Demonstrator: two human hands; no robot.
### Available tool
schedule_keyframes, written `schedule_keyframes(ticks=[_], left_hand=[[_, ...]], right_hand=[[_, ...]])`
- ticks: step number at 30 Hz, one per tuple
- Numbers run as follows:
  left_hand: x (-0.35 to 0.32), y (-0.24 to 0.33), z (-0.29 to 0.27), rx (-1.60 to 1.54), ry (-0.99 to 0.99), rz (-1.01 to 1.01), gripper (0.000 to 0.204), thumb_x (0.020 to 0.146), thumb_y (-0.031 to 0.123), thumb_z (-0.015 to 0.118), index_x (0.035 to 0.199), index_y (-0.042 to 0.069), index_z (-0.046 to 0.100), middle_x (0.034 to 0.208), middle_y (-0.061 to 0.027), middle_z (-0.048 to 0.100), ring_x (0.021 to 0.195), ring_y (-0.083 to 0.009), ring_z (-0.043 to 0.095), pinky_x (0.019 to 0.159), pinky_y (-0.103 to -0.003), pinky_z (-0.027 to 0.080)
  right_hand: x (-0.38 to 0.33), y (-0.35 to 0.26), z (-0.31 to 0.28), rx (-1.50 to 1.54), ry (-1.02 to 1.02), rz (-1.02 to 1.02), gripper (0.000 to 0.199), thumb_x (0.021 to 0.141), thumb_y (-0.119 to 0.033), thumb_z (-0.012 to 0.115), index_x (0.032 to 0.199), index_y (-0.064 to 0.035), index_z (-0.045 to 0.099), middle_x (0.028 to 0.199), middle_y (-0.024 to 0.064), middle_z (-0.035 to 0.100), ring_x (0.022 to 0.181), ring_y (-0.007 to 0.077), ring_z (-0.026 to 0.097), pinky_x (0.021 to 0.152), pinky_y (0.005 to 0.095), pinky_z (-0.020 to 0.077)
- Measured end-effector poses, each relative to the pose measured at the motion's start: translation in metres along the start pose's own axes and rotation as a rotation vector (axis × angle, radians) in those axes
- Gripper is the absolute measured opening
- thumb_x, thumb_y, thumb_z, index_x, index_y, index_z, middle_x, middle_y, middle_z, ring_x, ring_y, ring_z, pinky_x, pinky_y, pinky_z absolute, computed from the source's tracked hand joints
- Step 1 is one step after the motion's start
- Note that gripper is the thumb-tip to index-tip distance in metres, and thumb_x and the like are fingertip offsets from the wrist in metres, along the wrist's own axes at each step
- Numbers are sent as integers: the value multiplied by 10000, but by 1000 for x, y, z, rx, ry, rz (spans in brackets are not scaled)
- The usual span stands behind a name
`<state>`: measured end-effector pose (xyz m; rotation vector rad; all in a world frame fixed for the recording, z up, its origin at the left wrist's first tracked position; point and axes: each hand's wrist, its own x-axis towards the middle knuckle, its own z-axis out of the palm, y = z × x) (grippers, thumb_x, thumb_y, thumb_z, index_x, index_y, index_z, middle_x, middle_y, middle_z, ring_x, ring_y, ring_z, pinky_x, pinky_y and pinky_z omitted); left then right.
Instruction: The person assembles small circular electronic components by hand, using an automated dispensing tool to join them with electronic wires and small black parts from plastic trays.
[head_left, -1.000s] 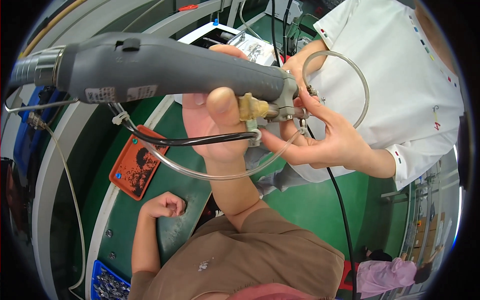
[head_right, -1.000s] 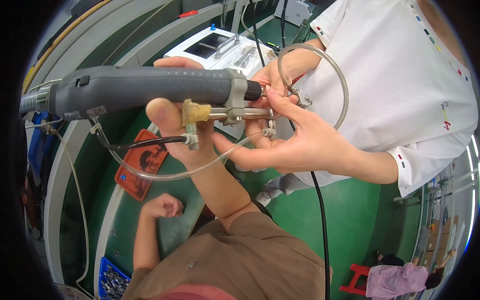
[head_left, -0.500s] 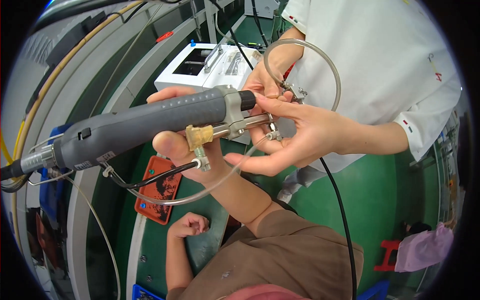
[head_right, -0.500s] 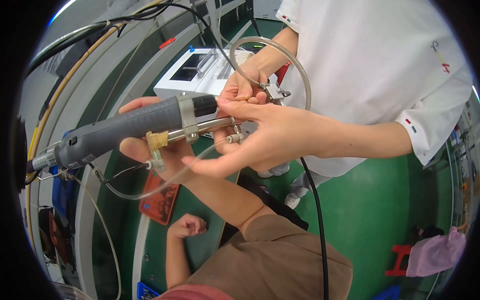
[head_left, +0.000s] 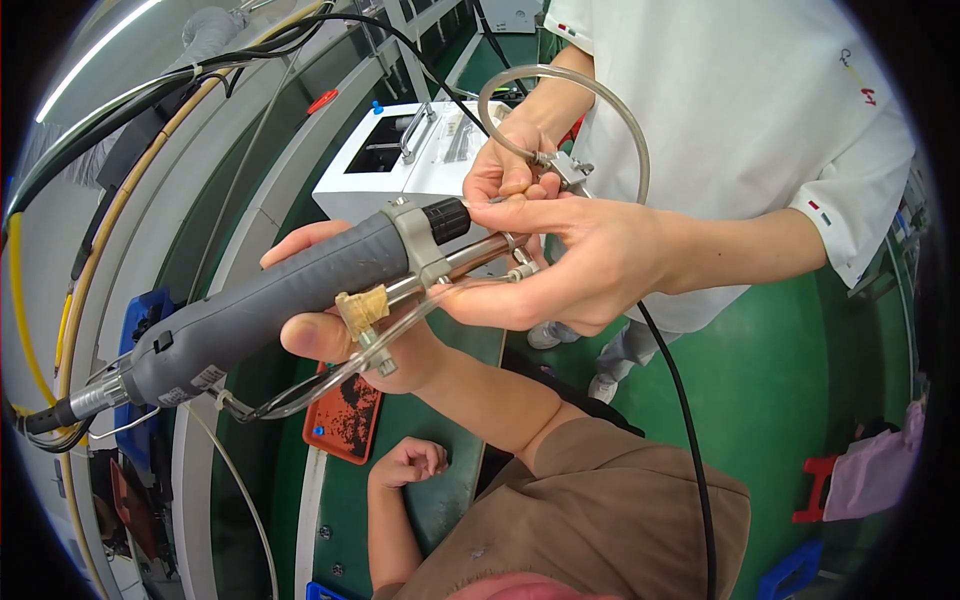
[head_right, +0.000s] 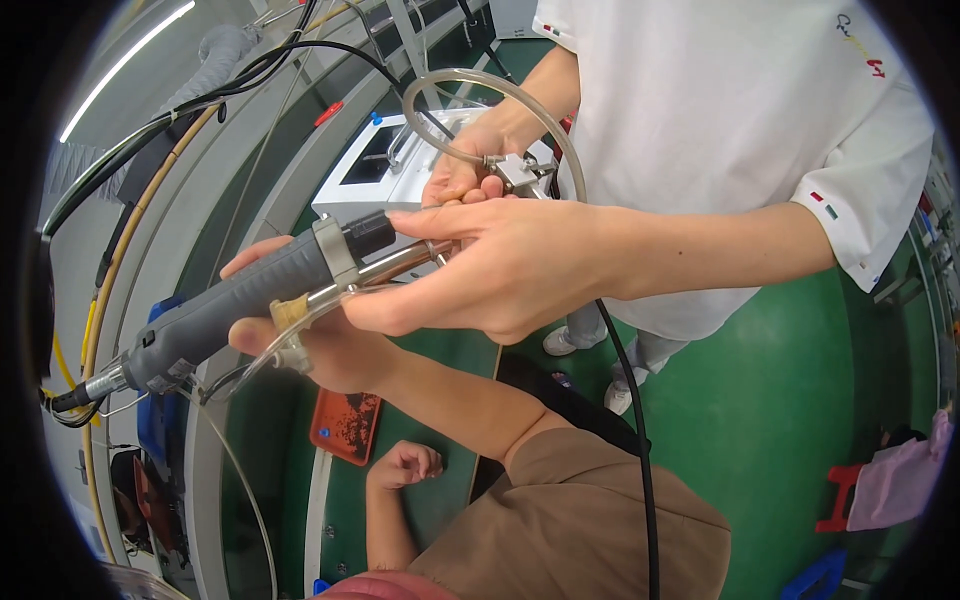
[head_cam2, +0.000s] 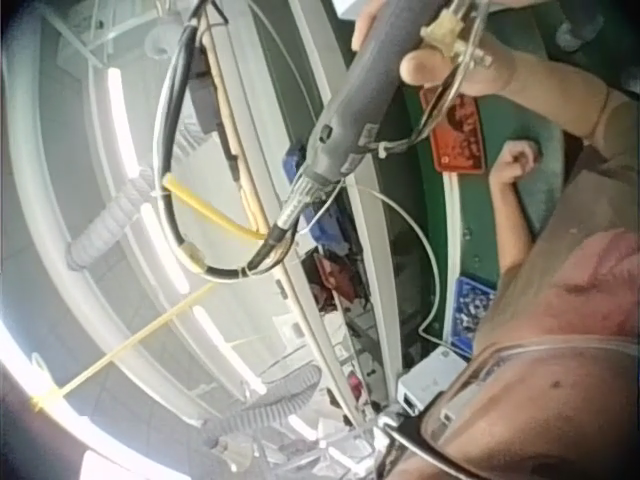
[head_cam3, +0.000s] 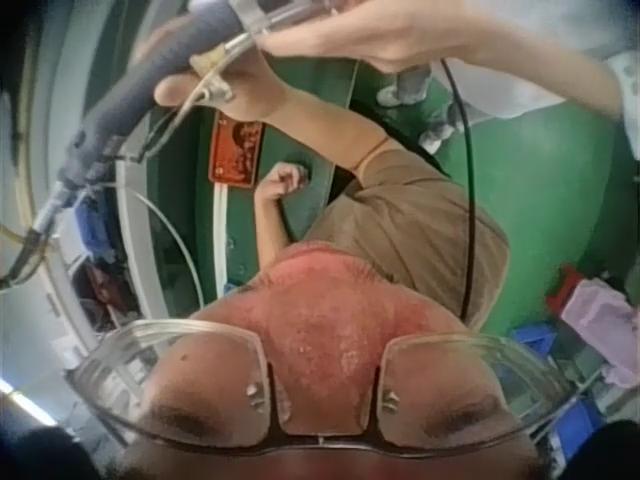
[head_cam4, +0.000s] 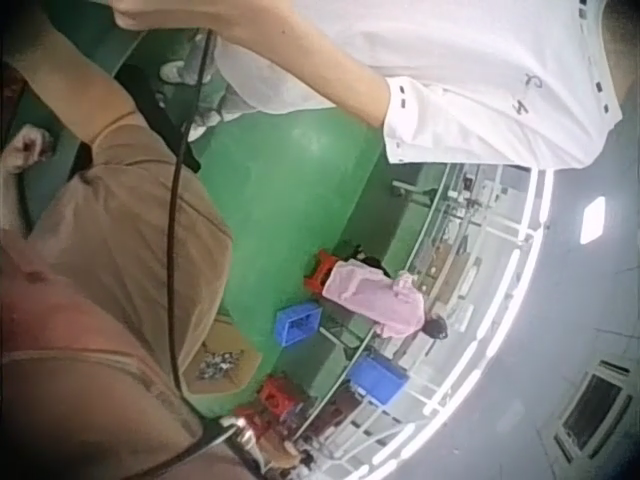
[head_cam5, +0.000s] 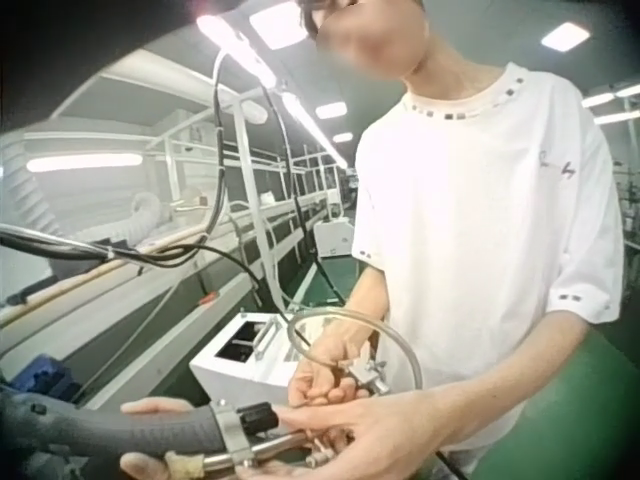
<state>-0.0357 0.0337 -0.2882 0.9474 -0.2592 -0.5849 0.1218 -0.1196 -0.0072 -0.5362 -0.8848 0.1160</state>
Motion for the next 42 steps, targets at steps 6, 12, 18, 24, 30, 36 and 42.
schedule_keyframes(ticks=[6, 12, 18, 24, 30, 36, 42], left_hand=[[-1, 1, -2, 16, -4, -20, 141, 680, 60, 710, 750, -1, 604, 733, -50, 490, 736, -195, 428, 713, -330, 362], [-1, 0, -1, 19, 9, -12, 118, 673, 36, 693, 747, 1, 607, 731, -52, 490, 731, -197, 423, 711, -331, 363], [1, 1, 0, 19, -12, -1, 101, 667, 29, 662, 746, 0, 607, 729, -53, 494, 730, -197, 424, 706, -324, 361], [0, 0, 0, 27, -8, 3, 109, 669, 49, 664, 750, 2, 608, 730, -51, 491, 733, -197, 427, 704, -320, 360], [-2, 1, 0, 18, -1, -12, 105, 675, 48, 665, 751, 7, 606, 726, -45, 482, 731, -194, 424, 703, -320, 354], [-1, 1, -2, 9, -6, -1, 111, 695, 54, 689, 749, 8, 604, 726, -44, 480, 730, -191, 422, 703, -321, 349], [-1, -1, -1, 17, -2, -14, 95, 685, 35, 668, 750, 8, 605, 725, -45, 482, 730, -190, 427, 705, -323, 357]], right_hand=[[-1, 7, 2, 112, 14, 1, 579, 829, -190, 873, 1290, -44, 556, 1111, 28, 658, 984, 80, 623, 877, 231, 500], [-1, 7, 4, 176, 36, 8, 586, 818, -170, 879, 1286, -40, 550, 1118, 42, 662, 989, 98, 636, 892, 245, 508], [-2, -1, 6, 135, 45, 18, 607, 807, -198, 890, 1282, -38, 548, 1111, 47, 662, 985, 103, 637, 889, 247, 505], [-3, 4, 9, 169, 61, 10, 614, 809, -210, 889, 1284, -32, 544, 1116, 53, 654, 986, 106, 635, 893, 248, 497], [-3, 4, 9, 230, 55, 16, 593, 831, -165, 861, 1299, -11, 532, 1138, 62, 644, 987, 111, 637, 903, 264, 504], [-1, 3, 11, 218, 38, -68, 472, 883, -37, 755, 1305, -38, 545, 1094, 29, 627, 948, 69, 611, 777, 208, 505], [-13, 10, -19, 154, -4, -99, 360, 946, -28, 645, 1292, -61, 554, 1074, 15, 614, 953, 69, 587, 748, 208, 485]])
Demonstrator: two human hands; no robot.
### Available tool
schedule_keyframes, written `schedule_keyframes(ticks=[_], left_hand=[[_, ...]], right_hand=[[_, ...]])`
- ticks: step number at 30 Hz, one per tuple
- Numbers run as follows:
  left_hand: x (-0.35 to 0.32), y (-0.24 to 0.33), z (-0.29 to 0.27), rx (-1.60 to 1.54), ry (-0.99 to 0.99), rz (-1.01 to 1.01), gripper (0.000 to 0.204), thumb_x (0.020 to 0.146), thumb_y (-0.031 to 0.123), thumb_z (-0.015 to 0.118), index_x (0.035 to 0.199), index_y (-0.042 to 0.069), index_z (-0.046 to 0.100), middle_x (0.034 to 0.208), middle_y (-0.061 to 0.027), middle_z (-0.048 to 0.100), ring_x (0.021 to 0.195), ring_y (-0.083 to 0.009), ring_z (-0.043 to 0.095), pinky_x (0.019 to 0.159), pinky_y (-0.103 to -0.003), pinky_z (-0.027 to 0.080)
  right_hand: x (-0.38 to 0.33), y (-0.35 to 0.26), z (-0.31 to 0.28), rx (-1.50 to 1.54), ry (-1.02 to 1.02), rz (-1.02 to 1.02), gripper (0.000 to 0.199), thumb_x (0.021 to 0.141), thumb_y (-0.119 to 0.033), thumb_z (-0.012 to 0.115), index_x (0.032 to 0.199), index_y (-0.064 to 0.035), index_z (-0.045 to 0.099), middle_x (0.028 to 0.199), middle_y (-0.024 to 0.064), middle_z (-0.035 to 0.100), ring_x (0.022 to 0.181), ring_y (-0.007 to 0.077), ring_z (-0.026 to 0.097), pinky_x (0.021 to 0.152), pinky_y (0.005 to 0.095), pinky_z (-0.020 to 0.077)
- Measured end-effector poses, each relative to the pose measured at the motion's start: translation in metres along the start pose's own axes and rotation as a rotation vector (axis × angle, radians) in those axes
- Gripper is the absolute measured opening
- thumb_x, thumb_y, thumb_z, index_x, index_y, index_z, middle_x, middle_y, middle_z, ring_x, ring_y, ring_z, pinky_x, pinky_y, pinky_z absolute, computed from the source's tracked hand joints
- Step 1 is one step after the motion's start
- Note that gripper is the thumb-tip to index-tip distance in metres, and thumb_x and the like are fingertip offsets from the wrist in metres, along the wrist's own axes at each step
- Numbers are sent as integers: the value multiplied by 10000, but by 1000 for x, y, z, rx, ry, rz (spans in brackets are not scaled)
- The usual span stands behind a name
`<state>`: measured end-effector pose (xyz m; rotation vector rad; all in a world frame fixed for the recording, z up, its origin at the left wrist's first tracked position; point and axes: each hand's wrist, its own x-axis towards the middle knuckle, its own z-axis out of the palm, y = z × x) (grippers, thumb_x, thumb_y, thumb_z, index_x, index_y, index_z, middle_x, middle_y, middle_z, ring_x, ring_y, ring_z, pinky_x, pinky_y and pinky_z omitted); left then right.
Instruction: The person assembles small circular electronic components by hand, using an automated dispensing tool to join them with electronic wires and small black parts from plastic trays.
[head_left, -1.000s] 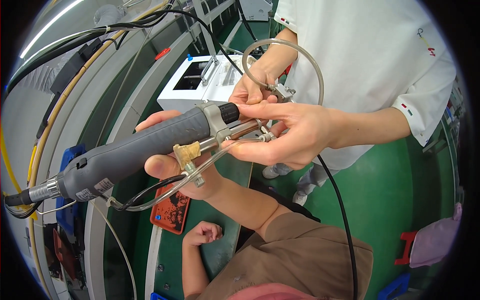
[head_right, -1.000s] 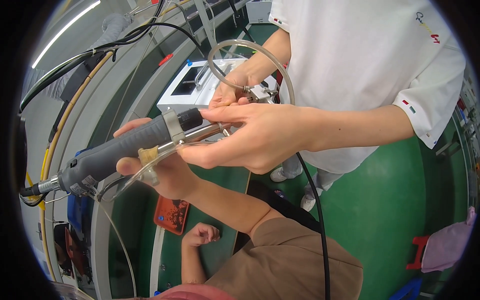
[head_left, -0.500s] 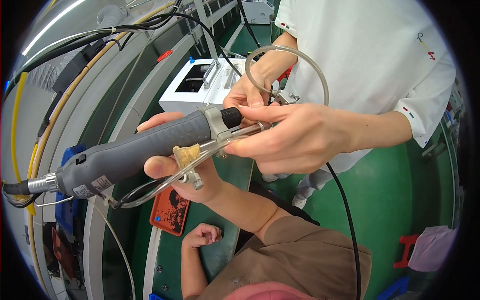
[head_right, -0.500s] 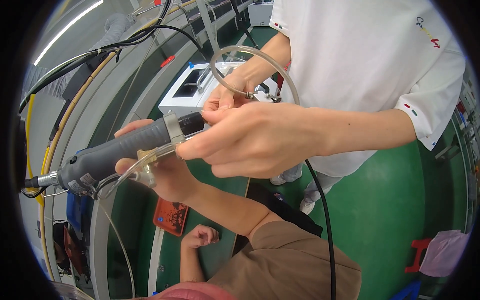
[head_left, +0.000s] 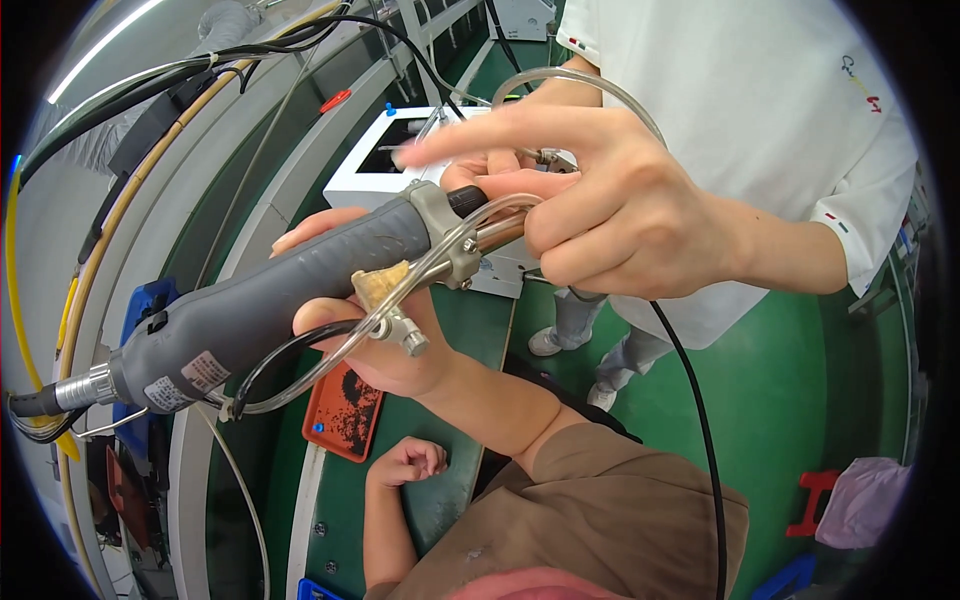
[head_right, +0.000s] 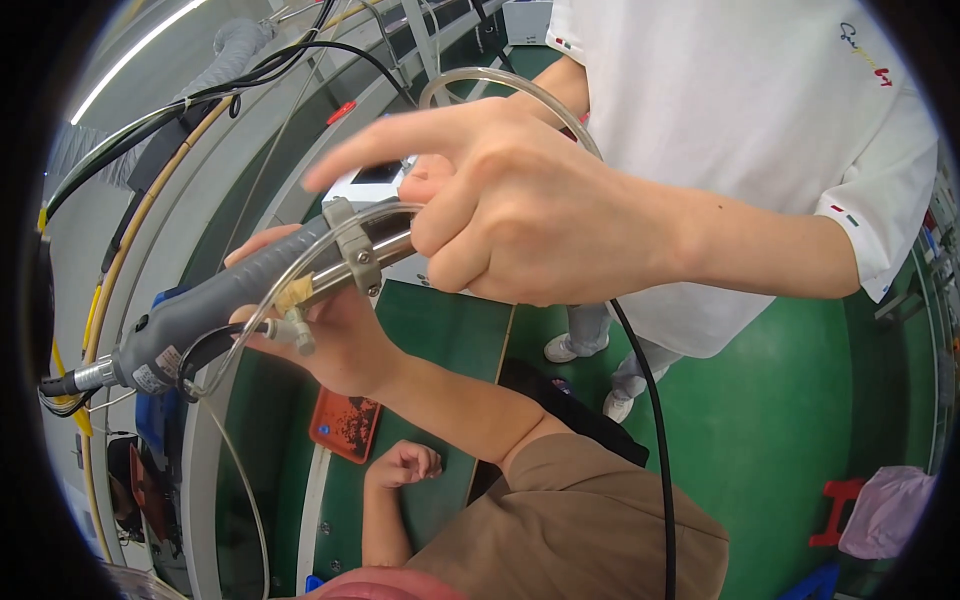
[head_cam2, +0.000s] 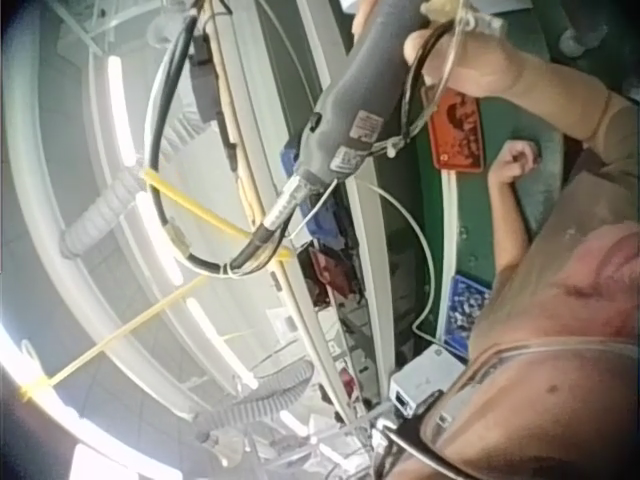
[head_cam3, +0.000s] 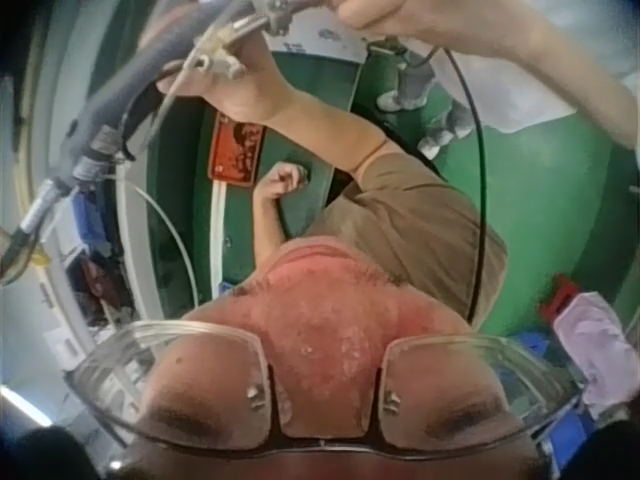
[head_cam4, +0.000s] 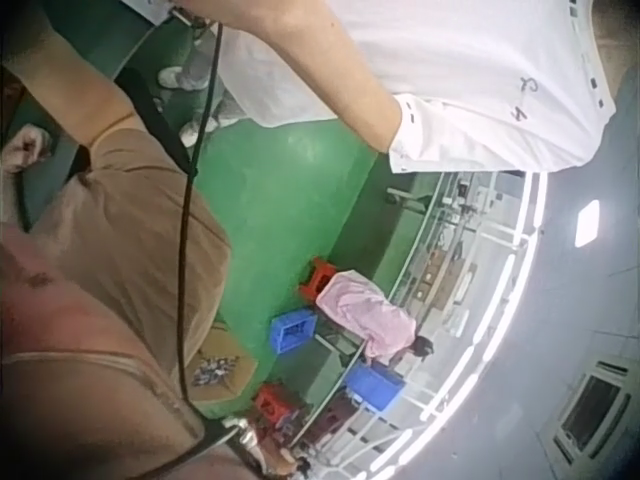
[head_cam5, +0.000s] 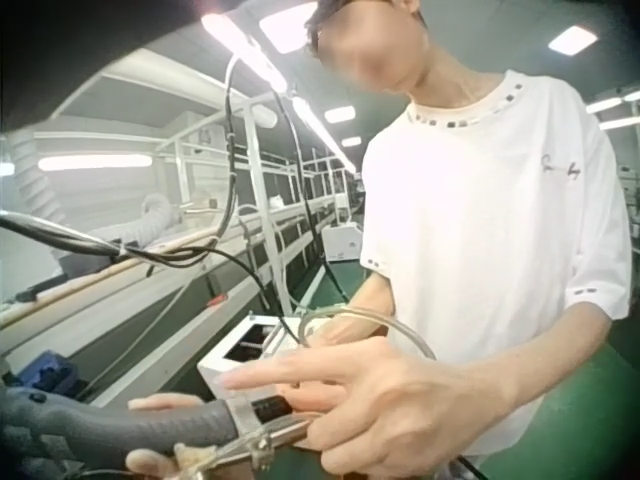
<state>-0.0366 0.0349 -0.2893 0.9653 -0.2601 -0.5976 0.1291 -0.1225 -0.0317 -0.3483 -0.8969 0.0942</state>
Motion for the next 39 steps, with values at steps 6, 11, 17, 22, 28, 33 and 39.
schedule_keyframes(ticks=[6, 11, 17, 22, 28, 33, 39], left_hand=[[2, -4, -4, 8, 1, -1, 103, 681, 38, 669, 753, 7, 603, 727, -46, 486, 729, -191, 423, 702, -325, 362], [7, 0, -7, 7, -3, 5, 116, 643, 6, 609, 759, 3, 601, 745, -54, 512, 735, -196, 445, 701, -330, 376], [-10, -5, -10, 111, 1, 19, 83, 732, 32, 656, 800, 15, 612, 792, -22, 555, 758, -146, 518, 667, -247, 406], [-1, -10, -3, 0, 6, -1, 70, 798, 13, 646, 868, 14, 639, 802, -9, 587, 747, -103, 557, 689, -261, 447], [-57, 19, 76, 683, 520, 185, 163, 814, 100, 684, 952, 17, 710, 796, -18, 673, 714, -104, 606, 643, -282, 504], [-176, 28, 105, 1135, 1636, 111, 176, 808, 143, 686, 956, 67, 743, 975, -117, 695, 966, -274, 669, 881, -386, 538], [-373, -14, 58, 1285, 2504, -860, 636, 786, 217, 672, 1409, 156, 560, 1484, -176, 490, 1262, -418, 542, 1053, -502, 472]], right_hand=[[-11, -11, -40, 153, 13, -65, 308, 960, -125, 618, 1254, -51, 565, 1107, 37, 619, 1014, 128, 592, 852, 287, 478], [-17, -17, -75, 294, 10, -99, 300, 971, -207, 596, 1222, -43, 574, 1133, 54, 623, 1065, 177, 596, 939, 352, 473], [-15, 31, -9, 448, 38, 97, 347, 961, -264, 622, 1235, -60, 562, 1197, 79, 616, 1027, 218, 611, 886, 344, 509], [15, -13, 3, 383, -17, -25, 352, 986, -304, 625, 1237, -59, 651, 1341, 157, 636, 1218, 361, 601, 1055, 502, 466], [32, -15, 13, 167, -113, -101, 404, 941, -274, 640, 1197, 38, 644, 1258, 203, 659, 1152, 355, 625, 1070, 476, 434], [35, -28, 4, 313, -260, -40, 376, 956, -237, 588, 1167, 65, 659, 1260, 231, 655, 1165, 351, 637, 1115, 469, 425], [31, -25, 23, 247, -111, -98, 278, 920, -230, 668, 1103, -23, 700, 1171, 158, 690, 1114, 306, 645, 1063, 459, 442]])
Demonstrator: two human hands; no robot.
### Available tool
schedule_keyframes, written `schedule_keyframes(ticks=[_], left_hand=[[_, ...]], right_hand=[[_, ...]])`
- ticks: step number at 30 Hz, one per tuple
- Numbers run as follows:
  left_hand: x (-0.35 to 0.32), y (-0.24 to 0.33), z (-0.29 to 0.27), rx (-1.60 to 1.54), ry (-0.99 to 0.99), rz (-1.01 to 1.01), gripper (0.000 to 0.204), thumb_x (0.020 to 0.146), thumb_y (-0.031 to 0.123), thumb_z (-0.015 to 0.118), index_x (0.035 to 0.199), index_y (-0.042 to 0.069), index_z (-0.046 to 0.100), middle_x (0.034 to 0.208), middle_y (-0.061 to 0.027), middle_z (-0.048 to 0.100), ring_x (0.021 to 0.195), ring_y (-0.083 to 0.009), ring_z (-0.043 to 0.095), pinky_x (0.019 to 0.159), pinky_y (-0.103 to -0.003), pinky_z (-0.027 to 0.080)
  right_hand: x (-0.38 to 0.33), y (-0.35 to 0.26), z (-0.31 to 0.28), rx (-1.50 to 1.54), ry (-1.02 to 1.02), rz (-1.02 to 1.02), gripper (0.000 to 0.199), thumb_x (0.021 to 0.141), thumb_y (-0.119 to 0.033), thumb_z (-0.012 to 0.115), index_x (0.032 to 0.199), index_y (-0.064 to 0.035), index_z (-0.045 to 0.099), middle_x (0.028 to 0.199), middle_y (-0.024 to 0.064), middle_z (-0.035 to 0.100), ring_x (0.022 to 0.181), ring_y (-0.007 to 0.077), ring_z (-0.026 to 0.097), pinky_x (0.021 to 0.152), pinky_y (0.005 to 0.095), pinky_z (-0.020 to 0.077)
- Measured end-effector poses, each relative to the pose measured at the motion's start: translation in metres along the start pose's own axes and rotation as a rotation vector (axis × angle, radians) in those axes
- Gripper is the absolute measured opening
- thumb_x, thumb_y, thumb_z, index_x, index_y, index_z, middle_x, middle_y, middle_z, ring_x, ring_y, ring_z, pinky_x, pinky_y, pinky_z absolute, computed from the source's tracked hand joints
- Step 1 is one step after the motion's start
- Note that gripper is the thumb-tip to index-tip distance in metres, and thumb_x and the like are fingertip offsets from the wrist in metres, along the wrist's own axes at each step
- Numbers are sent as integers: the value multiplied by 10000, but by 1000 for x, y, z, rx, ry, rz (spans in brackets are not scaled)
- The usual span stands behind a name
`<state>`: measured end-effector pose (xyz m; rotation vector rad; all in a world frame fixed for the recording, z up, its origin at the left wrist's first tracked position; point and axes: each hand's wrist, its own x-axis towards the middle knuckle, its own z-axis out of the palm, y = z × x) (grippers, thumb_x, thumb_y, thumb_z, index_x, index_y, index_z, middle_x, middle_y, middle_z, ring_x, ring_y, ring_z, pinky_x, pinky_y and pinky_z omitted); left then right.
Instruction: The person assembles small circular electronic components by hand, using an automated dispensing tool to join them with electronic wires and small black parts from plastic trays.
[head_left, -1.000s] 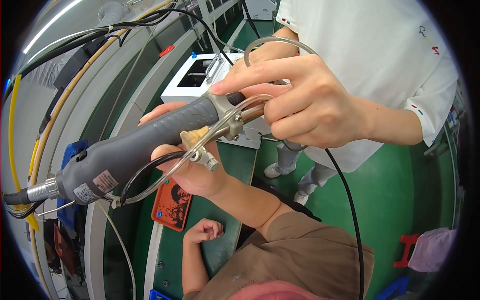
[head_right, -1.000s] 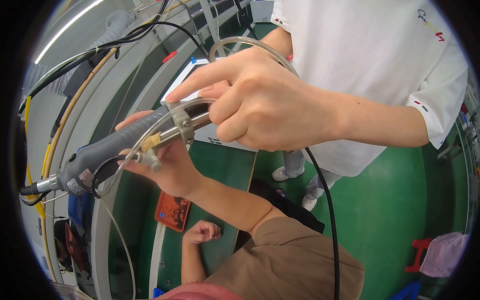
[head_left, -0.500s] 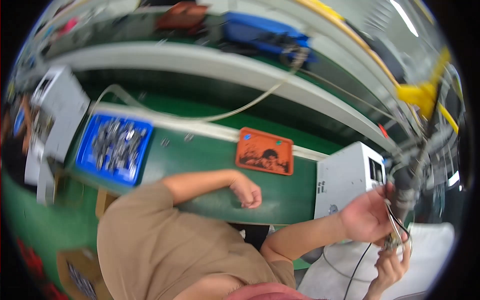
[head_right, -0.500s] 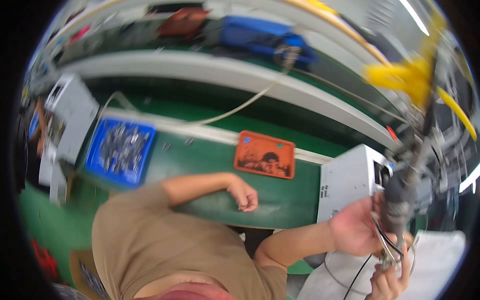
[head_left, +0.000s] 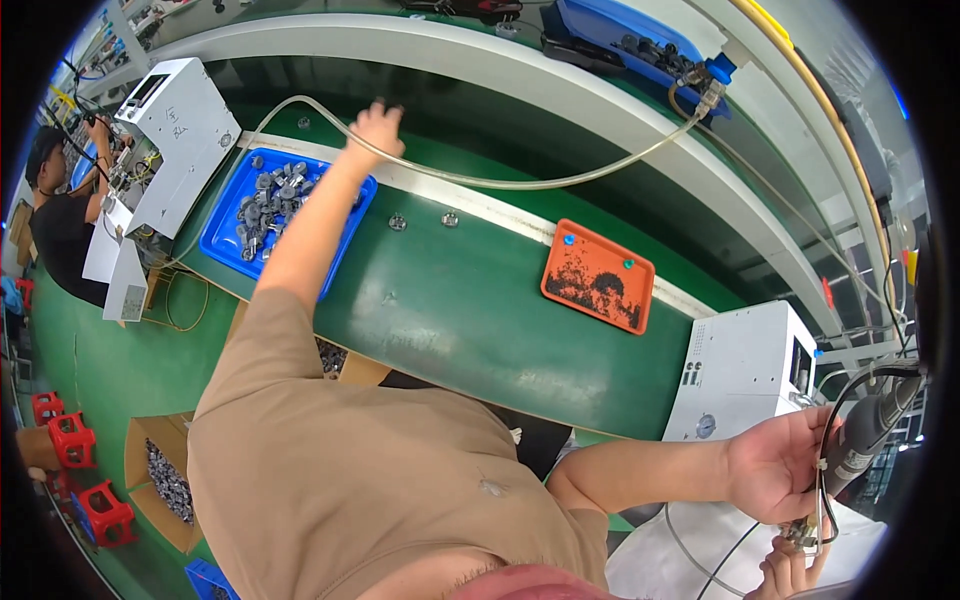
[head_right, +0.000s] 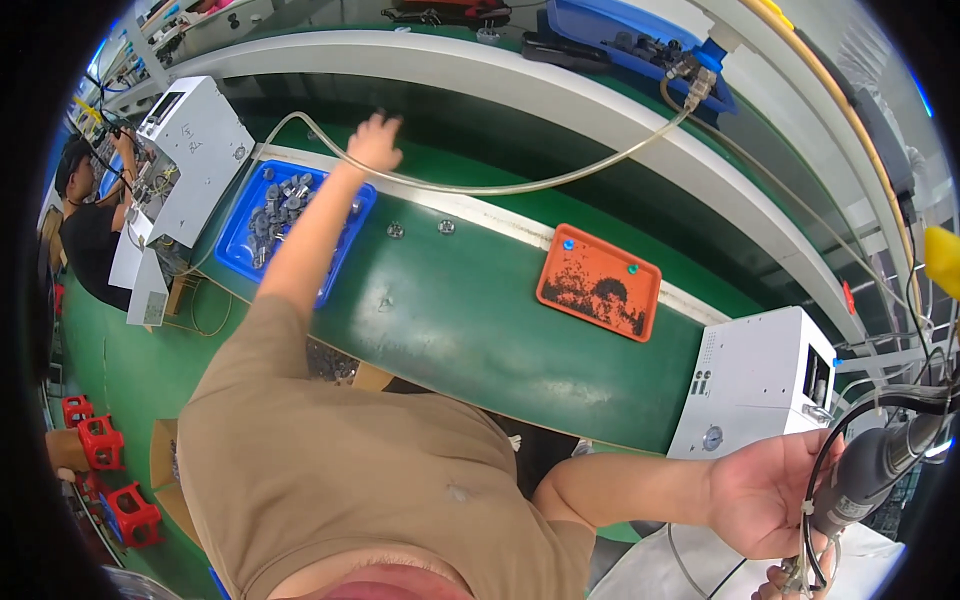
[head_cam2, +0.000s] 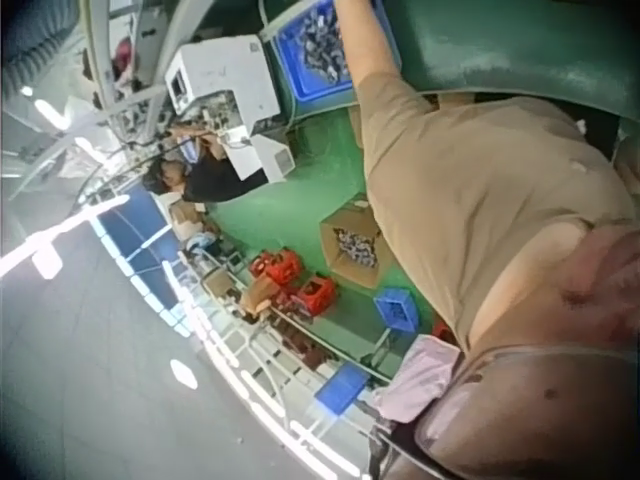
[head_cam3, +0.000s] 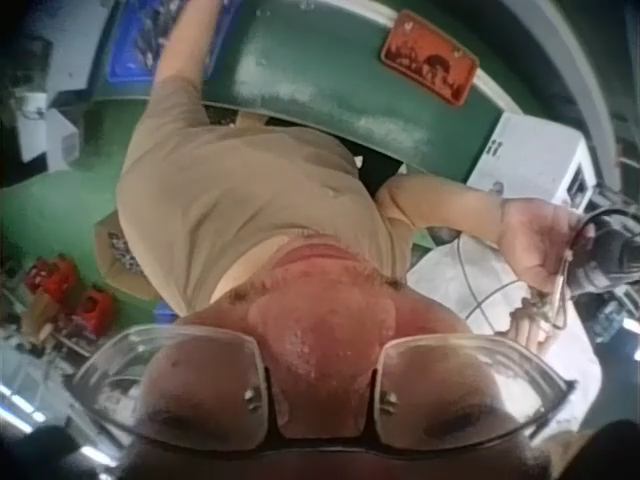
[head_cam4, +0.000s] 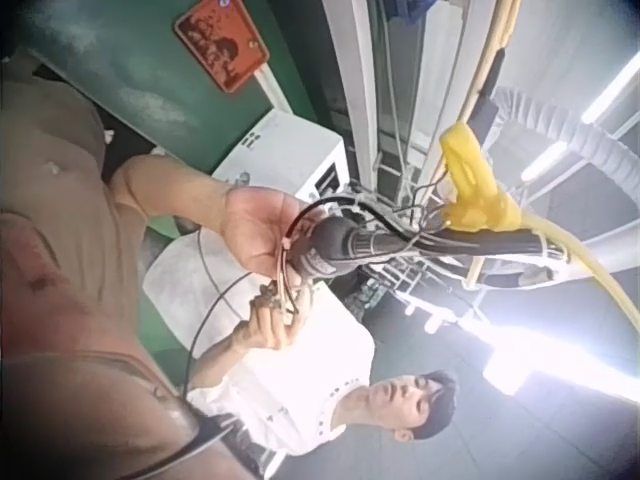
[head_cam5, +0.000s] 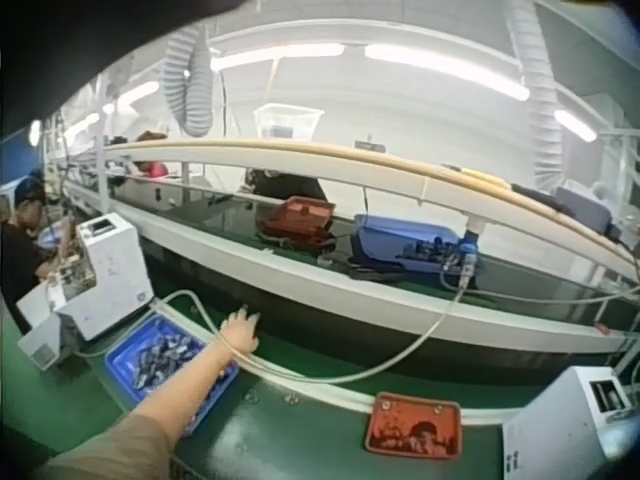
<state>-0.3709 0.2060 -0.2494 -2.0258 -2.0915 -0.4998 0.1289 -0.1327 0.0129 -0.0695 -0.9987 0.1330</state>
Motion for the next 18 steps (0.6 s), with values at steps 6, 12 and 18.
schedule_keyframes(ticks=[6, 12, 18], left_hand=[[68, -54, 49, 14, -389, -176, 769, 753, 184, 703, 1492, 174, 489, 1571, -182, 413, 1378, -415, 467, 1101, -502, 438], [76, -73, 60, -57, -306, 140, 411, 762, 14, 637, 1158, 75, 730, 1201, -221, 687, 1163, -372, 639, 1012, -417, 512], [31, -1, 12, -420, -348, 417, 331, 773, 9, 630, 1089, -7, 727, 1029, -217, 726, 990, -359, 707, 879, -408, 564]], right_hand=[[-3, 12, 1, -166, 85, -84, 334, 909, -305, 695, 1101, -33, 702, 1184, 145, 671, 1099, 302, 627, 1033, 456, 437], [0, 16, -3, -197, 129, -139, 398, 903, -297, 666, 1132, 30, 672, 1260, 197, 622, 1165, 343, 582, 1059, 464, 419], [2, 7, -23, -232, 114, -156, 420, 883, -289, 666, 1139, 44, 672, 1237, 206, 634, 1132, 347, 602, 1062, 455, 420]])
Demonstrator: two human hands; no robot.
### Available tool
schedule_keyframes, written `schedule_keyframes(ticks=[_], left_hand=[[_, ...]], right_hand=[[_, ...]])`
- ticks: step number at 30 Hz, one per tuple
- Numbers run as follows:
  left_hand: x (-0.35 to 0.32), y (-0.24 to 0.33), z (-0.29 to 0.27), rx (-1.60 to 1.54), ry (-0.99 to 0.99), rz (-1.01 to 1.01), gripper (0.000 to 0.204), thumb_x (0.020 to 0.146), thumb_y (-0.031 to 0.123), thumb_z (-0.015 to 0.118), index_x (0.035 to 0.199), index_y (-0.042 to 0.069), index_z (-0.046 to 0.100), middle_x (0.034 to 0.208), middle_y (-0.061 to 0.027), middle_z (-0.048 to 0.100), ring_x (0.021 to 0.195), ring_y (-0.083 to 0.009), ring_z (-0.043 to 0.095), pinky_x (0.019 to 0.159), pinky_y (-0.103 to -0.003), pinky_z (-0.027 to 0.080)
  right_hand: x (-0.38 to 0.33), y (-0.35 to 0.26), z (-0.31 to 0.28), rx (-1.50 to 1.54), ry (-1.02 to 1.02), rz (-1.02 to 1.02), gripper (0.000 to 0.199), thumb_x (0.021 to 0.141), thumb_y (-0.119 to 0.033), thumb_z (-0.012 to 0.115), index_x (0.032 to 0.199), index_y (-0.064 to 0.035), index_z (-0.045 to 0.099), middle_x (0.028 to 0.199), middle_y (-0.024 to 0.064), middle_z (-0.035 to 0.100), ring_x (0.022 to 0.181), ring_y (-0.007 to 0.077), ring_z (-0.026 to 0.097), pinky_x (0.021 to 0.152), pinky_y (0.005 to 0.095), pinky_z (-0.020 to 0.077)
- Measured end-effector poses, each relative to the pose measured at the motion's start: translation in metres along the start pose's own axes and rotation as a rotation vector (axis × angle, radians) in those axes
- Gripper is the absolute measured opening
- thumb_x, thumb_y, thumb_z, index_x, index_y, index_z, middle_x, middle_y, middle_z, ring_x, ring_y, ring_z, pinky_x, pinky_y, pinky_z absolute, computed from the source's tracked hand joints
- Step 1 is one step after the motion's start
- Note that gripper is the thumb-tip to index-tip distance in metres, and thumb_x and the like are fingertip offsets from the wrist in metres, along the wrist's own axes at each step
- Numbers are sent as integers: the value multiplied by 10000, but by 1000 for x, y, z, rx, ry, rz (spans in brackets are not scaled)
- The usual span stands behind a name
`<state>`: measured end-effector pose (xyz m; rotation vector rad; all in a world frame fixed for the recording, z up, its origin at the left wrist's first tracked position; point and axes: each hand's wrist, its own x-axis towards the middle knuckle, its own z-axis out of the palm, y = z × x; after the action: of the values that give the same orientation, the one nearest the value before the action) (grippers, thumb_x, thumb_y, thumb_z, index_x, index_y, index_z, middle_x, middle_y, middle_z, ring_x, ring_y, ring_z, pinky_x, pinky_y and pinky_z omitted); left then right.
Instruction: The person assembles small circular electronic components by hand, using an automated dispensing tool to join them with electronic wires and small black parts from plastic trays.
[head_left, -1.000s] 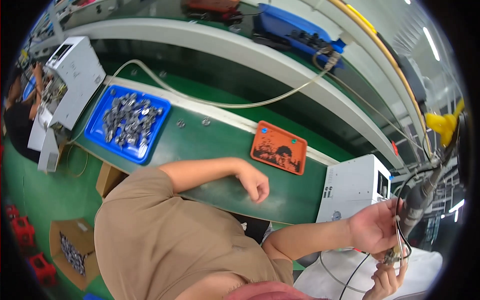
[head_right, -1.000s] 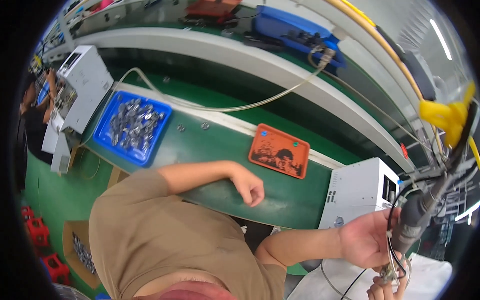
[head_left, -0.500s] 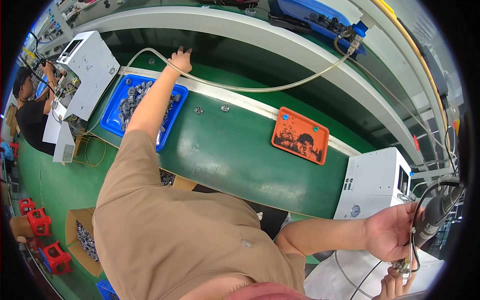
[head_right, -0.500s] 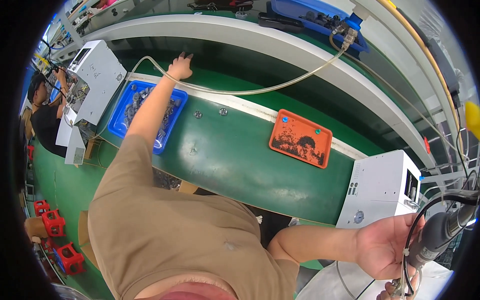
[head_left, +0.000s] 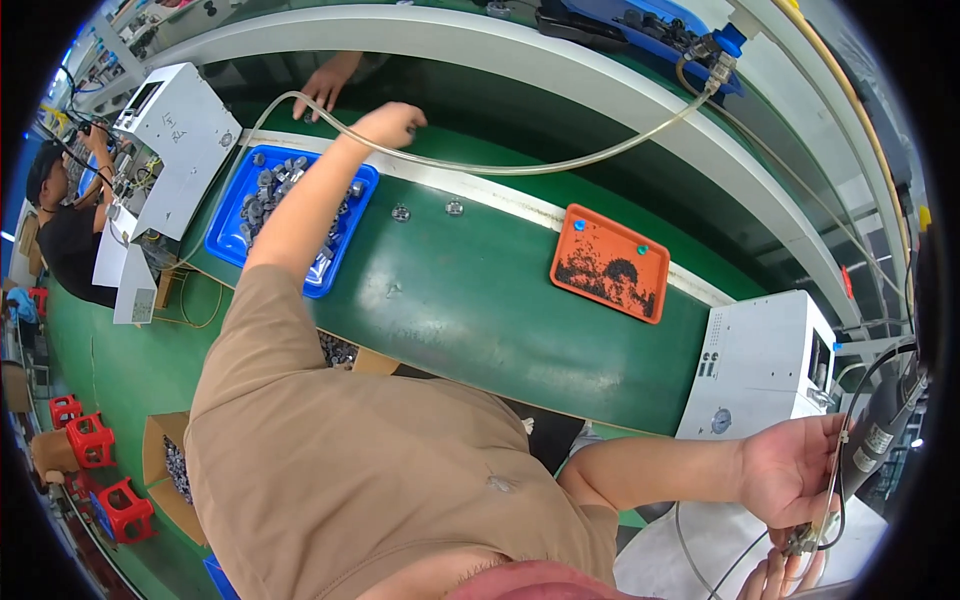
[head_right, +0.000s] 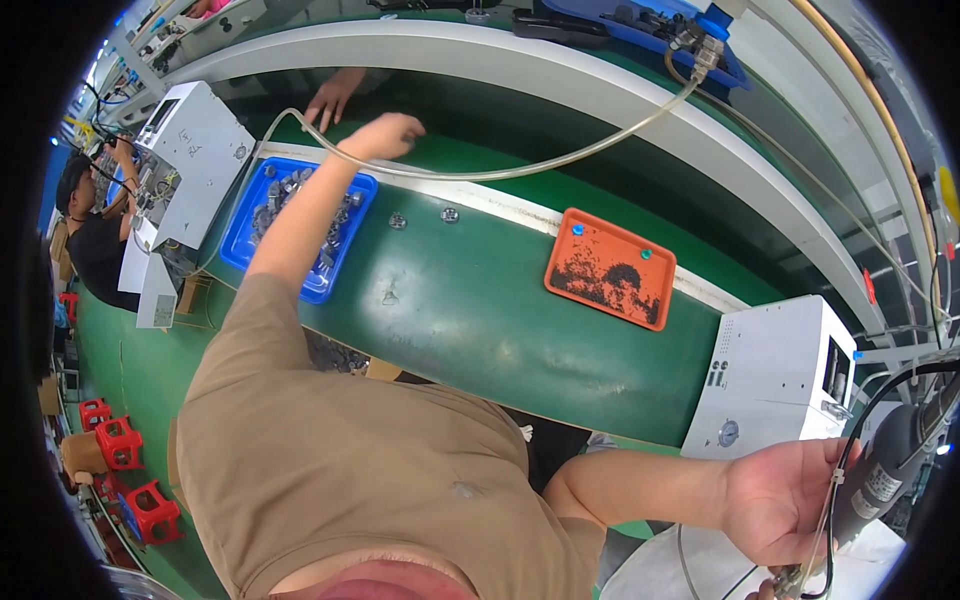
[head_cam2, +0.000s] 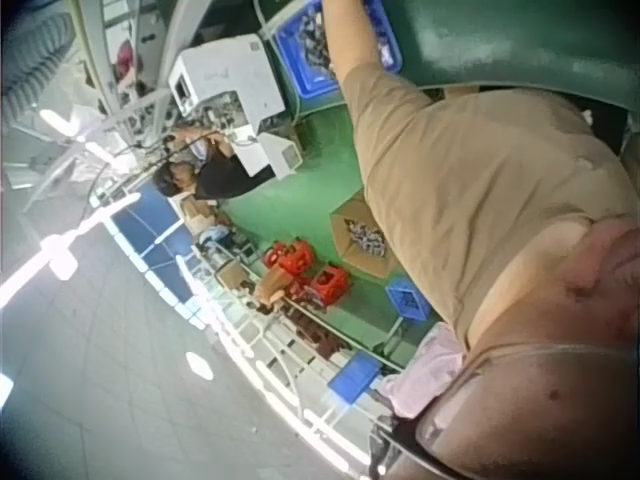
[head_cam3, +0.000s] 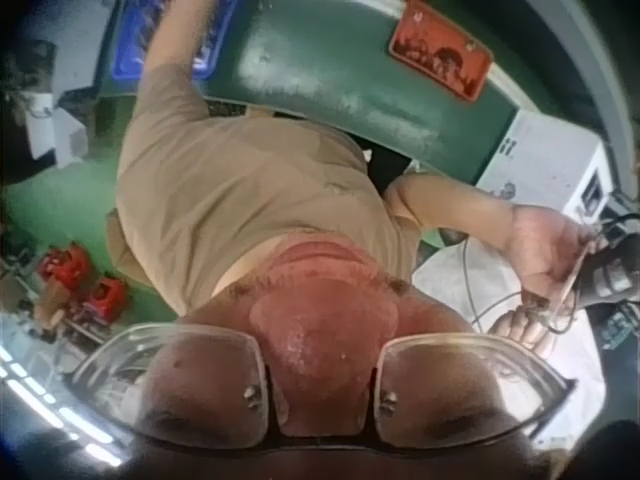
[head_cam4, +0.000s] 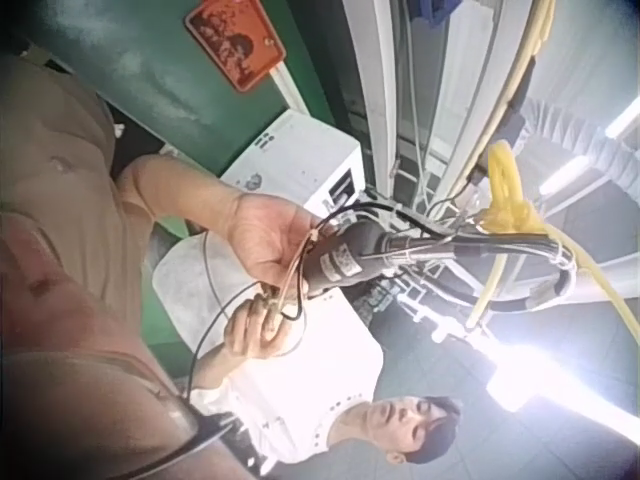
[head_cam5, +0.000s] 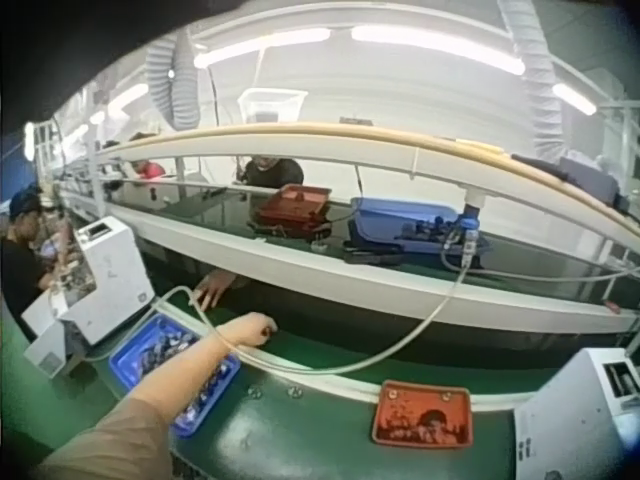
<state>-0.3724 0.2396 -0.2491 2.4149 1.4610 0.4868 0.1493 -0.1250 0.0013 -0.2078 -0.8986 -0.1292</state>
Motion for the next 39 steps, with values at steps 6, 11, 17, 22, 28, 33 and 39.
schedule_keyframes(ticks=[6, 11, 17, 22, 28, 33, 39], left_hand=[[-42, 93, 8, -127, -383, 178, 354, 765, 82, 670, 1107, -3, 705, 990, -191, 722, 956, -310, 705, 878, -377, 557], [-42, 124, 7, -49, -472, 63, 377, 761, 101, 655, 1135, 72, 691, 998, -149, 716, 957, -300, 689, 855, -399, 542], [-63, 146, -9, 65, -259, 93, 437, 846, 216, 704, 1263, 99, 648, 1240, -181, 645, 1170, -340, 624, 990, -388, 496], [-66, 265, -32, -367, -155, 412, 373, 814, 82, 735, 1174, 27, 652, 1177, -169, 648, 1134, -344, 630, 997, -380, 483], [-63, 376, -13, -736, -223, 782, 482, 762, 68, 788, 1226, 24, 663, 1238, -150, 652, 1195, -310, 609, 1042, -396, 453], [-59, 428, -16, -1016, -367, 888, 581, 764, 113, 810, 1294, -19, 614, 1362, -196, 561, 1285, -310, 555, 1103, -413, 410], [-57, 443, -7, -1131, -470, 1002, 609, 772, 144, 813, 1314, -28, 595, 1363, -207, 546, 1318, -327, 533, 1133, -436, 392]], right_hand=[[-4, -3, 8, 78, -39, -16, 488, 927, -347, 616, 1174, 72, 661, 1233, 226, 653, 1102, 353, 632, 1046, 442, 427], [-9, -5, 7, 43, -53, 29, 492, 933, -341, 603, 1212, 62, 641, 1230, 210, 670, 1087, 357, 639, 1022, 492, 427], [-30, -3, 19, 334, 36, 136, 367, 1013, -300, 574, 1218, 1, 619, 1209, 178, 686, 1172, 311, 628, 1067, 479, 415], [-34, -1, 19, 210, -13, 226, 524, 918, -189, 699, 1382, -50, 501, 1352, 85, 537, 1294, 213, 523, 1097, 390, 418], [14, -39, 17, -115, -380, 116, 434, 958, -233, 658, 1313, -30, 515, 1292, 82, 612, 1284, 256, 540, 1113, 440, 404], [92, -123, 8, -737, -1167, -33, 301, 900, -147, 701, 1176, -69, 609, 1214, 25, 665, 1262, 278, 564, 1041, 419, 484], [113, -149, 33, -1177, -1545, 6, 140, 839, -141, 664, 966, -98, 703, 1097, -41, 730, 1259, 338, 576, 921, 410, 572]])
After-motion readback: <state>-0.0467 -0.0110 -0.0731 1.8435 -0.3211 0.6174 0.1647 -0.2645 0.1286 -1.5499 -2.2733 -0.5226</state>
